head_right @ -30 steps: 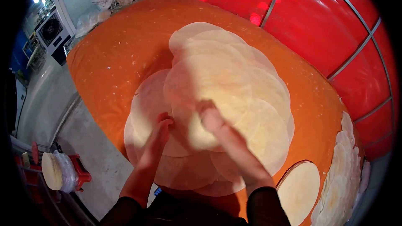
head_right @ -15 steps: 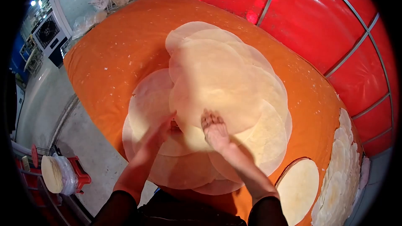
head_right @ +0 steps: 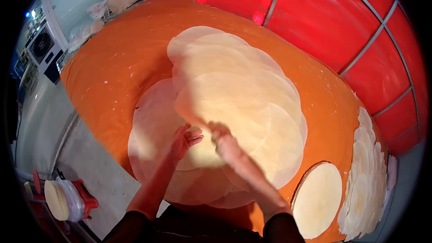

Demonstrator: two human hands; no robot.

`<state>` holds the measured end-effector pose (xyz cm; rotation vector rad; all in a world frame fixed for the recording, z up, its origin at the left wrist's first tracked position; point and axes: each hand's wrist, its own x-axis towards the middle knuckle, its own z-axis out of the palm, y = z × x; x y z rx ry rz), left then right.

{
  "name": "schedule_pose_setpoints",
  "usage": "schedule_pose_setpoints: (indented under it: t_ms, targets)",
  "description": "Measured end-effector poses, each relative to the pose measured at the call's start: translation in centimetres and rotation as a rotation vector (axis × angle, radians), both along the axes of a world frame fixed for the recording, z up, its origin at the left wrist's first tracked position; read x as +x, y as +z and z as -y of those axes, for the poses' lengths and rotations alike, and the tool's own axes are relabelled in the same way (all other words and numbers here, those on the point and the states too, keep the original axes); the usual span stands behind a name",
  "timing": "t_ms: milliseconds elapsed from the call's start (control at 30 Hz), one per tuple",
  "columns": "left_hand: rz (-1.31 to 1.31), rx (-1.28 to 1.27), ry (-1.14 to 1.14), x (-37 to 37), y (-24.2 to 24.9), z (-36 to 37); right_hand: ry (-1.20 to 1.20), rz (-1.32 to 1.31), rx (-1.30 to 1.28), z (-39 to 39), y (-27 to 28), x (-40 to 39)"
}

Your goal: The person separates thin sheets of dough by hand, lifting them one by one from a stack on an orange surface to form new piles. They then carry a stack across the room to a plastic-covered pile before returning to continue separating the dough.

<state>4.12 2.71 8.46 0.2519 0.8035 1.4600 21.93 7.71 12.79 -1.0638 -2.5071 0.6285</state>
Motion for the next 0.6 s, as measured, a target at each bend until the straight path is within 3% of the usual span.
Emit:
schedule_pose_setpoints:
  t_ms: [67,200,300,367,400,467,533,600]
  targets:
    - [0.018,-0.120,-0.069,0.1,-1.0,0.0,-0.096,-0.212,-0.299,-4.8,2.6,2.1]
    - [-0.167,-0.161,-0.002,2.3,-0.6,0.3,-0.276,0.189,0.338,-8.2,19.0,6.6]
    - [-0.369,-0.185,-0.068,2.8,-0.9,-1.1,-0.285,0.187,0.618,-5.0,24.7,6.9]
    - [-0.455,-0.209,-0.107,4.0,-0.6,-1.2,-0.131,0.164,0.869,-3.8,23.0,8.0]
    - [-0.501,-0.222,-0.129,4.7,-0.6,-1.0,-0.216,0.288,0.735,-2.0,21.8,7.8]
    - [-0.513,-0.218,-0.169,6.5,-1.3,0.7,-0.228,0.153,0.430,-0.1,15.1,9.6]
    - [-0.616,-0.155,-0.107,8.7,-2.3,3.1,-0.138,0.378,0.564,0.1,2.8,12.5]
    - [-0.804,-0.026,0.052,10.9,-3.1,5.2,-0.121,0.688,0.532,3.4,0.7,12.2]
